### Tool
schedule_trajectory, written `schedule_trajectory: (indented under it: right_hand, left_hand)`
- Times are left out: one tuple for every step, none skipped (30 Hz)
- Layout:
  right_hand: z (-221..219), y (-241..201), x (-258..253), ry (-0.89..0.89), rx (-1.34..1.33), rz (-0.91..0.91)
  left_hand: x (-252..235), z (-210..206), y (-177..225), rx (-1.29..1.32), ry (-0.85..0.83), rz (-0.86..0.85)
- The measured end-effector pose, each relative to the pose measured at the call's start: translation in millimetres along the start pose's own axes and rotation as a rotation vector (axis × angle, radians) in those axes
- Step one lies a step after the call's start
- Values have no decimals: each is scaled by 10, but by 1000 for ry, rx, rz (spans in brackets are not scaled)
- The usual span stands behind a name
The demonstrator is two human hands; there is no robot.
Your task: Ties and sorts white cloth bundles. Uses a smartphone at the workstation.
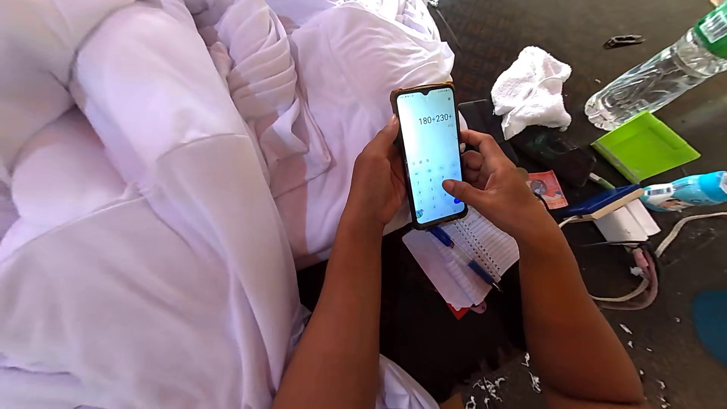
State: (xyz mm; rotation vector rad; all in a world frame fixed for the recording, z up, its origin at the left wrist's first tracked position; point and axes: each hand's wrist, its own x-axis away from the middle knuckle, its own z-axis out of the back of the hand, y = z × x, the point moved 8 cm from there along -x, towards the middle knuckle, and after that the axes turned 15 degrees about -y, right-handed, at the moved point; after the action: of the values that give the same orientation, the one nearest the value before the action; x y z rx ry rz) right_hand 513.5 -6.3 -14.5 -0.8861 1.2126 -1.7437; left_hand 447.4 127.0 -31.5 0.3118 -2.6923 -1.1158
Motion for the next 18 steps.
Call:
schedule_trajectory:
  right_hand:
    - [-1, -1, 0, -1, 6, -2]
    - [0, -2, 0, 2, 14, -3]
    - [1, -3, -2, 9, 22, 1]
    - [-1, -6, -6, 15, 30, 7]
    - [-6, -10, -10, 19, 43, 16]
    - [-11, -14, -13, 22, 56, 22]
    - [-17, -17, -15, 24, 67, 26]
    - [-23, -15, -18, 29, 80, 23]
    - [-30, -10, -19, 34, 104, 13]
    - [-40, -4, -21, 39, 144, 1]
    - [-52, 2, -23, 44, 186, -9]
    - [-65, 5, -24, 49, 209, -23]
    - [-76, 7, -25, 53, 223, -35]
    - [-83, 7, -26, 60, 231, -42]
    - [-90, 4, -27, 70, 240, -45]
    - [-97, 3, -27, 80, 252, -54]
    - [-102, -2, -26, 93, 265, -66]
    - [-108, -4, -25, 99, 276, -71]
  left_hand:
    - [-1, 1, 2, 3, 0, -3]
    - [0, 1, 4, 3, 1, -6]
    - [0, 0, 6, 2, 5, -6]
    - [1, -4, 7, -1, 7, -5]
    - [1, -6, 9, -2, 8, -6]
    - [2, -6, 11, -2, 9, -7]
    - [2, -5, 9, -1, 9, -7]
    - [2, -5, 8, 2, 8, -6]
    - [2, -6, 7, 5, 7, -4]
    - [2, -8, 9, 3, 2, -3]
    - [1, -12, 13, -8, -4, -1]
    - [0, -14, 16, -20, -10, -2]
    - [-1, -13, 16, -24, -13, -3]
    - [-3, -12, 15, -22, -14, -6]
    - [-4, -13, 15, -20, -13, -6]
    - [-5, -13, 13, -16, -13, -5]
    - [-6, -13, 12, -16, -10, -5]
    - [-6, -14, 11, -19, -11, -6]
